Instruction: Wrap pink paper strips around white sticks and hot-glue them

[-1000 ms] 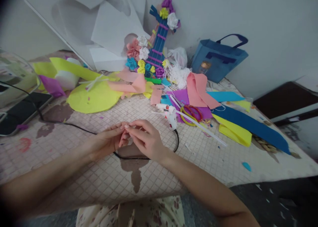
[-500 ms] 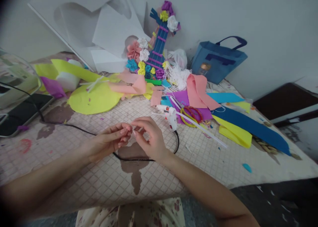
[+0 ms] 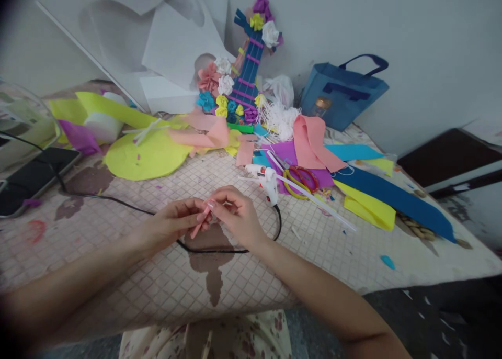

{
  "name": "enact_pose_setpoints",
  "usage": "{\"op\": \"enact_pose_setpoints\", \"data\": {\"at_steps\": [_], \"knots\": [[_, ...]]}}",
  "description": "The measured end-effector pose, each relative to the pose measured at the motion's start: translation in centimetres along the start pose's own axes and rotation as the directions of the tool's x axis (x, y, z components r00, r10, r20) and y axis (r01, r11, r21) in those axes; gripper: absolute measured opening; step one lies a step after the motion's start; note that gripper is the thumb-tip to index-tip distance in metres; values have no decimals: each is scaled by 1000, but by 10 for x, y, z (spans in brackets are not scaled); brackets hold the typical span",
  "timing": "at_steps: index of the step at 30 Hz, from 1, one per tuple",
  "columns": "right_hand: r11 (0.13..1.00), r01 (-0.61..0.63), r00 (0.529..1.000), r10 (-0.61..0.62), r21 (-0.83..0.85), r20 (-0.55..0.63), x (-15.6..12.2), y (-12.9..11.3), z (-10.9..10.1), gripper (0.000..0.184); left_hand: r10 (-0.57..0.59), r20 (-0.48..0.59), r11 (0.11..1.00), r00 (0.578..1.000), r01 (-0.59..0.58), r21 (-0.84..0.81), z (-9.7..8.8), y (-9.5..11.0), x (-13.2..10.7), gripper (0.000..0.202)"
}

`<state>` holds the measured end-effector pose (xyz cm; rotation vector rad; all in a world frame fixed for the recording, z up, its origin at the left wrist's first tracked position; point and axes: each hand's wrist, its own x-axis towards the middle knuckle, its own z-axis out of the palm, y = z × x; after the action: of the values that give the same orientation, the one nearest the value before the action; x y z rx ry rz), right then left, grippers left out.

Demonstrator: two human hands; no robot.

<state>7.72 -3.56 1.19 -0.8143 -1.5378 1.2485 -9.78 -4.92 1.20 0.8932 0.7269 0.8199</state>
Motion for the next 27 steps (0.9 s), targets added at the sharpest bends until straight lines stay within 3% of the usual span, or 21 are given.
{"op": "enact_pose_setpoints", "data": {"at_steps": [4, 8, 13, 17, 22, 27], "knots": [[965, -164, 986, 165, 205, 15, 1, 7, 1, 17, 33, -28, 996, 999, -31, 83, 0, -1, 0, 21], [948, -182, 983, 172, 259, 64, 2, 9, -1, 16, 49, -46, 994, 998, -44, 101, 0, -1, 0, 23], [967, -118, 993, 113, 226, 34, 3, 9, 0, 10, 118, -25, 968, 993, -110, 228, 1, 1, 0, 20], [970, -127, 991, 130, 206, 0, 3, 9, 0, 16, 181, -46, 940, 982, -159, 302, 2, 3, 0, 19], [965, -162, 984, 143, 205, 103, 3, 6, -4, 22, 217, -52, 920, 975, -186, 346, 4, 4, -1, 17], [997, -79, 995, 80, -20, 56, 4, -1, -6, 15, 306, -92, 820, 948, -213, 531, 4, 6, -2, 13]]}}
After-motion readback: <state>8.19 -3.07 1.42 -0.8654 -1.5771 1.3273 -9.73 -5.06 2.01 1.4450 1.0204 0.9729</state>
